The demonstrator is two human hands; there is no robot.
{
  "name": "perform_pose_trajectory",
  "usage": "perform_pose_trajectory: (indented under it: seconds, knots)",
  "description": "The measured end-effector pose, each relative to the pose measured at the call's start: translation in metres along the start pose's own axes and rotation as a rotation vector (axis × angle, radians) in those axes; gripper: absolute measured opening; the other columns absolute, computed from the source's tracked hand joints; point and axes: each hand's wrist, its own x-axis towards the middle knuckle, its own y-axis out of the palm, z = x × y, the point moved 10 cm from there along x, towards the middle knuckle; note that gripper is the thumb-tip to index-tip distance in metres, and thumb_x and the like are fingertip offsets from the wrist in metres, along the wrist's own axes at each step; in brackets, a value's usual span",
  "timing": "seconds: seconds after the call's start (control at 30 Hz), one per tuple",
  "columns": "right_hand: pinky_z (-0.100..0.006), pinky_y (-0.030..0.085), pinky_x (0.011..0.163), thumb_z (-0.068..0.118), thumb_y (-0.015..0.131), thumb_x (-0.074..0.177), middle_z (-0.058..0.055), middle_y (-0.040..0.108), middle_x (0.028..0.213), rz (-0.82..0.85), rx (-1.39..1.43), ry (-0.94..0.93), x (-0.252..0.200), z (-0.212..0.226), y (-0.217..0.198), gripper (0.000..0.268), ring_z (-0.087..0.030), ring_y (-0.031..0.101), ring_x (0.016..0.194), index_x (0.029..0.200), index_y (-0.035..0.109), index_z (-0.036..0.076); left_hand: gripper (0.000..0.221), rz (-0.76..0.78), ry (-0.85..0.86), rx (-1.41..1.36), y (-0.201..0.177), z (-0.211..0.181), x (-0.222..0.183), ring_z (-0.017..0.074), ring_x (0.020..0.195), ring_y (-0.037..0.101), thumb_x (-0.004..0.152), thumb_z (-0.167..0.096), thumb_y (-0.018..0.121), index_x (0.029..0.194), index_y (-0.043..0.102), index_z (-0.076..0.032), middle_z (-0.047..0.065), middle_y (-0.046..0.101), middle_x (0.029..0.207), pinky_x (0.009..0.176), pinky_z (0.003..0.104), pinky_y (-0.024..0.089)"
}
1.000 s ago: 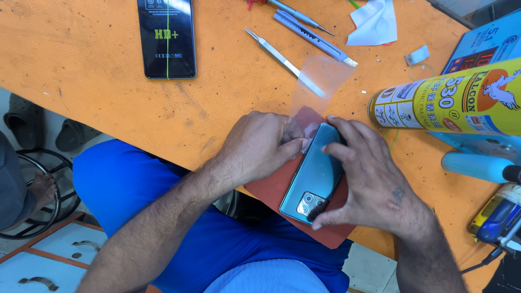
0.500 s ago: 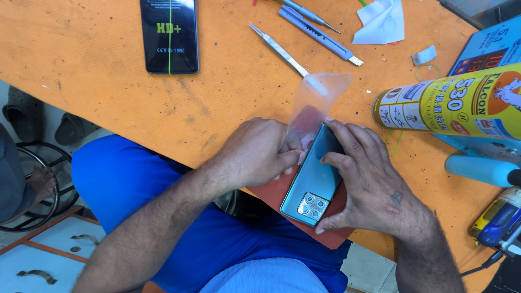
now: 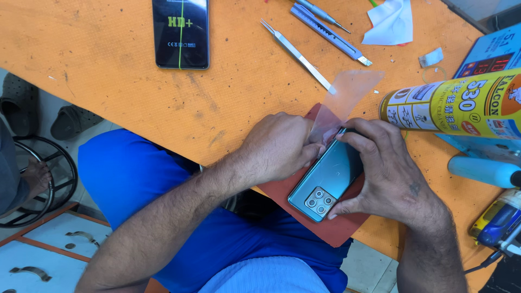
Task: The person uses a spray and a plastic sheet on the back of a mobile phone, and then uses a small tool to remove the back panel and internal components of another phone.
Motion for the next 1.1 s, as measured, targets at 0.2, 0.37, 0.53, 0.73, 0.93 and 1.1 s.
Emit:
perform_pose_trajectory:
  seconds: [0.2, 0.37, 0.53, 0.73, 0.93, 1.1]
  knots:
    - [-0.050, 0.044, 0.111, 0.063, 0.094, 0.030, -0.013, 0.049, 0.140, 0.019, -0.064, 0.019, 0.001, -0.002, -0.004, 0.133, -0.038, 0.046, 0.131, 0.143, 0.049, 0.009, 0.029, 0.024, -0.039, 0.007, 0.001, 0.005, 0.003, 0.0290, 0.075, 0.075, 0.091, -0.036, 0.069, 0.081, 0.074, -0.009, 0.009, 0.072, 0.066, 0.074, 0.048, 0.058]
    - [-0.048, 0.046, 0.105, 0.049, 0.097, 0.030, -0.015, 0.050, 0.132, 0.076, -0.006, 0.087, 0.000, -0.013, -0.005, 0.117, -0.038, 0.048, 0.125, 0.133, 0.058, 0.009, 0.024, -0.104, 0.031, -0.053, -0.008, -0.004, 0.000, 0.0341, 0.074, 0.072, 0.090, -0.035, 0.070, 0.091, 0.076, -0.012, 0.014, 0.070, 0.071, 0.069, 0.051, 0.056]
    - [-0.048, 0.047, 0.104, 0.048, 0.098, 0.032, -0.015, 0.050, 0.132, 0.060, 0.013, 0.072, -0.002, -0.014, -0.007, 0.114, -0.037, 0.049, 0.124, 0.131, 0.059, 0.007, 0.028, 0.054, -0.031, 0.025, 0.007, 0.002, 0.005, 0.0288, 0.077, 0.075, 0.092, -0.038, 0.067, 0.080, 0.077, -0.014, 0.010, 0.074, 0.072, 0.076, 0.049, 0.057]
    - [-0.048, 0.049, 0.104, 0.050, 0.097, 0.032, -0.017, 0.048, 0.133, 0.008, 0.020, 0.044, -0.006, -0.015, -0.008, 0.118, -0.038, 0.050, 0.125, 0.131, 0.053, 0.006, 0.021, -0.079, 0.090, -0.052, 0.000, -0.008, 0.003, 0.0310, 0.078, 0.074, 0.089, -0.036, 0.069, 0.094, 0.080, -0.019, 0.009, 0.076, 0.079, 0.072, 0.050, 0.056]
    - [-0.049, 0.051, 0.101, 0.051, 0.097, 0.034, -0.019, 0.047, 0.131, -0.007, 0.025, 0.042, -0.012, -0.018, -0.007, 0.119, -0.039, 0.053, 0.123, 0.133, 0.049, 0.006, 0.024, -0.067, 0.062, 0.003, 0.004, -0.010, 0.001, 0.0338, 0.079, 0.074, 0.092, -0.040, 0.069, 0.098, 0.080, -0.019, 0.013, 0.075, 0.079, 0.073, 0.051, 0.057]
    - [-0.049, 0.052, 0.101, 0.052, 0.097, 0.036, -0.020, 0.046, 0.132, -0.019, 0.024, 0.031, -0.012, -0.018, -0.007, 0.118, -0.040, 0.054, 0.123, 0.133, 0.048, 0.005, 0.025, -0.037, 0.062, -0.018, 0.006, -0.014, -0.001, 0.0326, 0.078, 0.074, 0.090, -0.041, 0.070, 0.099, 0.078, -0.018, 0.013, 0.075, 0.078, 0.073, 0.050, 0.058]
